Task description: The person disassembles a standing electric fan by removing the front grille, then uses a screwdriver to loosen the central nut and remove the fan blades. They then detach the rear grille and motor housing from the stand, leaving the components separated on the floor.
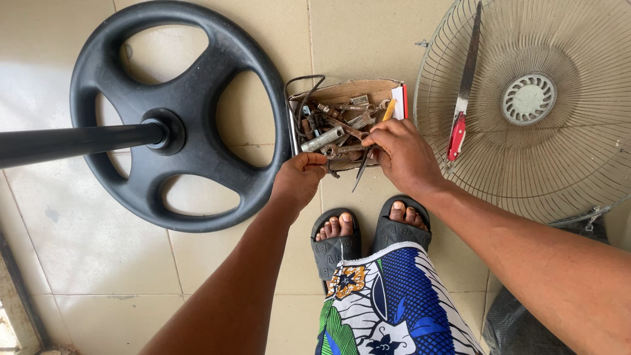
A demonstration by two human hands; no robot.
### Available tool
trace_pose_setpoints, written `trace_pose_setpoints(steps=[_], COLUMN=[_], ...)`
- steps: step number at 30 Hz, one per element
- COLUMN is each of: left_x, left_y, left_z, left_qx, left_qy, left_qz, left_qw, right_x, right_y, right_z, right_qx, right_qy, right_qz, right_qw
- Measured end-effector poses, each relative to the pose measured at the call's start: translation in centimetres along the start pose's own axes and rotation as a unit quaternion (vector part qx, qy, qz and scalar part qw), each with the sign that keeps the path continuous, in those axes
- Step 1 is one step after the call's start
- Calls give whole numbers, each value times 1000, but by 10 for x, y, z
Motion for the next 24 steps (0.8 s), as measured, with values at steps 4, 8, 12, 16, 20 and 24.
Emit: trace_pose_setpoints(steps=[4, 8, 12, 16, 20, 24], left_x=[-15, -32, -46, -48, -45, -37], left_y=[1, -4, -11, -21, -16, -18], left_z=[7, 16, 23, 26, 30, 23], left_qx=[10, 2, -13, 2, -13, 3], left_qy=[-20, -37, -51, -45, -41, -24], left_qz=[5, -10, -35, -25, -25, 1], left_qw=[1000, 999, 998, 999, 999, 1000], right_x=[6, 6, 5, 0, -6, -17], right_y=[-1, 1, 7, 11, 18, 20], right_z=[-7, -9, -13, -14, -7, -4], right_qx=[14, -19, -33, -18, -10, -17], right_qy=[28, 33, 34, 23, 23, -12], right_qz=[11, 43, 41, 32, 7, -23], right_qw=[999, 998, 998, 999, 1000, 1000])
Point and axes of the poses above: each hand's wrist, its own z-axis towards the middle knuckle, its own x-axis out of the back of the hand, y = z × x, the point moved 7 cm from there along z, towards the middle knuckle, and after that the axes turned 11 degrees about -z, right-handed, at the moved point
